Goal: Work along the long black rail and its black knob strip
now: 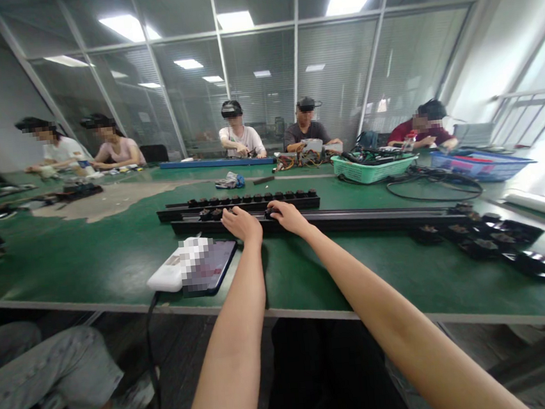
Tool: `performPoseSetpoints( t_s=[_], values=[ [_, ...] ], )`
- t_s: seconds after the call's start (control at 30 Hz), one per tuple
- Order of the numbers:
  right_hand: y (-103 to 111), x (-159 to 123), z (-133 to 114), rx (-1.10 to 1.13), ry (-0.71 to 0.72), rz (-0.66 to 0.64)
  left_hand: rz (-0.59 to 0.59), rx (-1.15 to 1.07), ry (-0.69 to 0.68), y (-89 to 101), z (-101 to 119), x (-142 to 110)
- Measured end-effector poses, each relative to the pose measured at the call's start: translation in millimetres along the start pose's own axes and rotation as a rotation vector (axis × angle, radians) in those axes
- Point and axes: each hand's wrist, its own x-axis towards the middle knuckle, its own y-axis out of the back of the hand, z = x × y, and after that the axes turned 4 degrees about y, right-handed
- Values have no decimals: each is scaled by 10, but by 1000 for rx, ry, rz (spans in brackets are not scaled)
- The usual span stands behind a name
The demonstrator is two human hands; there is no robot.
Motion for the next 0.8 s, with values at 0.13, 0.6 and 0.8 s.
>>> performPoseSetpoints(
  t_s=[0.13, 0.6, 0.8],
  values=[
    [6, -10, 16, 17, -2, 12, -1, 7, -5, 3, 2, -4],
    [107, -37, 95, -18, -2, -11, -8, 21, -14, -15, -18, -10],
    [146, -44, 144, -13, 1, -14, -12, 50, 3, -21, -12, -8]
  ],
)
